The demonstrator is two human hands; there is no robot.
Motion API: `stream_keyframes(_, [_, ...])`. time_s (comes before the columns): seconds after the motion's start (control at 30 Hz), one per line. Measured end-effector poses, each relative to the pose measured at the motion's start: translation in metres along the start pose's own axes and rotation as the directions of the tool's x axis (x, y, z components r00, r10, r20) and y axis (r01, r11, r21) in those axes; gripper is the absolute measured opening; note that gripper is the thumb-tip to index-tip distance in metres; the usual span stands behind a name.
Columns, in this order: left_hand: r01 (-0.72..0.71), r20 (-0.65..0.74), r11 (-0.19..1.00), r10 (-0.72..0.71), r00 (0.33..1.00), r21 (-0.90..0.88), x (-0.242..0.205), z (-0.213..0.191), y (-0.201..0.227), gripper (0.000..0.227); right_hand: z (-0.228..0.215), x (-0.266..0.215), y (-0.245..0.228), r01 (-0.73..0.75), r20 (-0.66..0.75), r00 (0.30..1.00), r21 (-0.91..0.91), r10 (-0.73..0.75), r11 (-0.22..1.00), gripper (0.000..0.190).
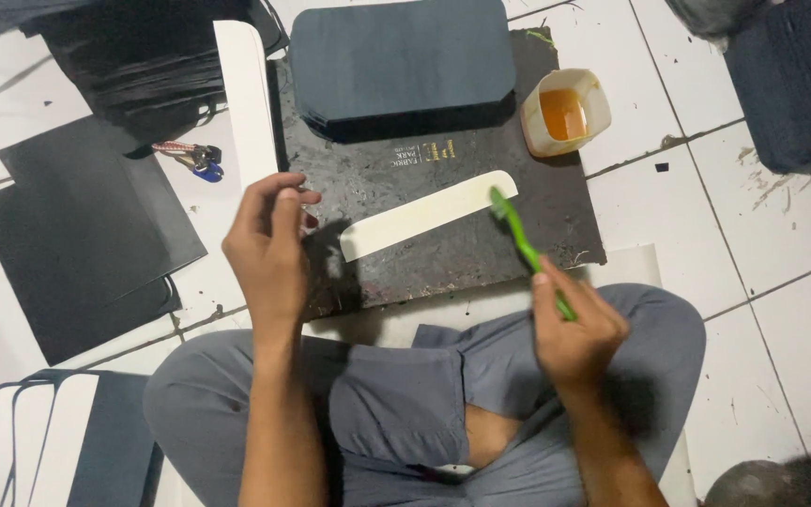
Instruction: Applying glue to leather strips and bonding them to base components for assembly
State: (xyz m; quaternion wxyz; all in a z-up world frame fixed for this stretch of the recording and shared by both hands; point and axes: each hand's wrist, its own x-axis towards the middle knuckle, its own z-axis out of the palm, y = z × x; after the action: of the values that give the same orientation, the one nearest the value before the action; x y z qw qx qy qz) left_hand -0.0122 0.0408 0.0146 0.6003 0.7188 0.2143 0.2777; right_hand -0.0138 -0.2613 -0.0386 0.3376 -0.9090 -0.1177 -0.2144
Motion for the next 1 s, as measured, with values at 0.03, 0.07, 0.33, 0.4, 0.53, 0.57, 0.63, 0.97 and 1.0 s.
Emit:
stream_keyframes(0.03, [-0.002, 0.0, 1.0, 0.002, 1.0, 0.002, -0.001, -0.002, 0.008, 0.022, -0.005, 0.014, 0.001, -0.001, -0.001, 1.0, 0.003, 0.001, 1.0, 0.02])
stream_keyframes(0.07, [0.024, 0.112, 0.985, -0.043, 0.993, 0.168, -0.002, -0.004, 0.017, 0.023, -0.009, 0.028, 0.003, 0.014, -0.072, 0.997, -0.012, -0.015, 1.0, 0.02])
stream_keyframes(0.33, [0.065, 0.33, 0.754, -0.361, 0.872, 0.653, -0.002, -0.013, 0.032, 0.036, 0.001, 0.089, 0.058, 0.198, -0.189, 0.951, -0.235, -0.244, 0.952, 0.023])
stream_keyframes(0.4, [0.068, 0.329, 0.747, -0.37, 0.869, 0.661, -0.002, -0.015, 0.031, 0.038, 0.006, 0.084, 0.055, 0.173, -0.102, 0.97, -0.347, -0.22, 0.922, 0.021])
stream_keyframes(0.53, [0.054, 0.338, 0.732, -0.378, 0.862, 0.679, 0.0, -0.013, 0.031, 0.038, 0.001, 0.07, 0.052, 0.168, -0.043, 0.978, -0.412, -0.204, 0.895, 0.025])
stream_keyframes(0.57, [0.037, 0.355, 0.722, -0.383, 0.853, 0.691, 0.0, -0.013, 0.028, 0.037, 0.0, 0.069, 0.05, 0.153, -0.038, 0.982, -0.419, -0.186, 0.895, 0.026])
stream_keyframes(0.63, [0.017, 0.37, 0.712, -0.385, 0.845, 0.702, 0.001, -0.013, 0.024, 0.037, 0.001, 0.067, 0.052, 0.138, -0.035, 0.985, -0.425, -0.169, 0.895, 0.028])
stream_keyframes(0.97, [0.002, 0.385, 0.702, -0.392, 0.835, 0.712, -0.002, -0.015, 0.029, 0.034, 0.022, 0.063, 0.051, 0.139, -0.129, 0.974, -0.31, -0.187, 0.94, 0.02])
stream_keyframes(1.0, [0.018, 0.375, 0.697, -0.407, 0.833, 0.717, -0.002, -0.015, 0.025, 0.033, 0.029, 0.061, 0.049, 0.123, -0.056, 0.989, -0.223, -0.139, 0.967, 0.019])
